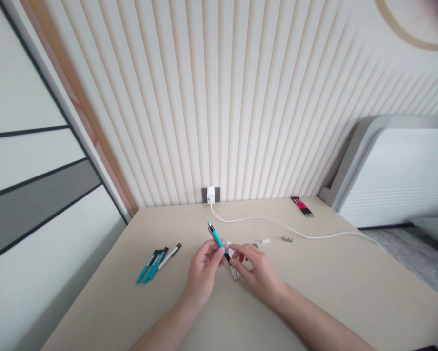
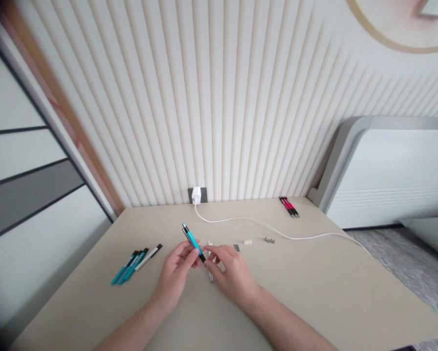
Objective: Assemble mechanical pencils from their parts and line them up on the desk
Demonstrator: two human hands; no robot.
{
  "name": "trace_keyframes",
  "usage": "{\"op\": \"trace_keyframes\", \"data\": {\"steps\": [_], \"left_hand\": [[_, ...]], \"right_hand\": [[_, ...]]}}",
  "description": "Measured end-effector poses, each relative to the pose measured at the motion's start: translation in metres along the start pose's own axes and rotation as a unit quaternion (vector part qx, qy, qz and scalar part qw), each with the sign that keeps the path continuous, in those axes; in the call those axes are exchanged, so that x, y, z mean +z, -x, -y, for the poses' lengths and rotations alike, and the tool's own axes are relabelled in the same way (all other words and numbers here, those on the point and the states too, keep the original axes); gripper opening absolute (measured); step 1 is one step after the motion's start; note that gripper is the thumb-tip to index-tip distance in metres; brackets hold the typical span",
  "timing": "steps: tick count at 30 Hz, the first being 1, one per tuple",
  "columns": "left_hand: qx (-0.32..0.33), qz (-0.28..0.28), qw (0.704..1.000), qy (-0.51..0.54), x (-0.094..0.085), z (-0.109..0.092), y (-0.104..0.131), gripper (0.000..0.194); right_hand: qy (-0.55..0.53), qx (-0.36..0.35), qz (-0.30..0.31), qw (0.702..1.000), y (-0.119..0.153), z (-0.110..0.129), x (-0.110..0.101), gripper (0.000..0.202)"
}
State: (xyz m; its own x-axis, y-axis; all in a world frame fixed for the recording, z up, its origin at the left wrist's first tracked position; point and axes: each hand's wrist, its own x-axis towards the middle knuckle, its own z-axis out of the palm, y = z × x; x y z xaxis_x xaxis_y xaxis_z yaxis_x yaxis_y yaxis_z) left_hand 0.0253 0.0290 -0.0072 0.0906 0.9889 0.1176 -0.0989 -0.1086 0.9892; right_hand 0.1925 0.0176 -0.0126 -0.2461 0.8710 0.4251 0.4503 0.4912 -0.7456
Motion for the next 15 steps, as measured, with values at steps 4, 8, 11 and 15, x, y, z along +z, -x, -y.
{"op": "trace_keyframes", "data": {"steps": [4,8,11,15], "left_hand": [[0.01,-0.004,1.0,0.006,0.0,0.0,-0.001,0.029],[0.004,0.013,0.999,0.042,0.0,0.002,-0.003,0.032],[-0.006,0.026,0.999,0.043,0.0,0.005,-0.005,0.038],[0.013,0.033,0.997,-0.069,-0.004,0.007,-0.002,0.033]], "right_hand": [[0.011,-0.013,0.019,1.0,0.0,0.003,-0.004,0.035],[0.02,-0.033,0.018,0.999,-0.001,0.003,-0.005,0.024],[0.033,-0.033,0.001,0.999,-0.004,0.002,-0.008,0.021],[0.104,-0.005,-0.082,0.991,-0.011,-0.011,-0.03,0.024]]}}
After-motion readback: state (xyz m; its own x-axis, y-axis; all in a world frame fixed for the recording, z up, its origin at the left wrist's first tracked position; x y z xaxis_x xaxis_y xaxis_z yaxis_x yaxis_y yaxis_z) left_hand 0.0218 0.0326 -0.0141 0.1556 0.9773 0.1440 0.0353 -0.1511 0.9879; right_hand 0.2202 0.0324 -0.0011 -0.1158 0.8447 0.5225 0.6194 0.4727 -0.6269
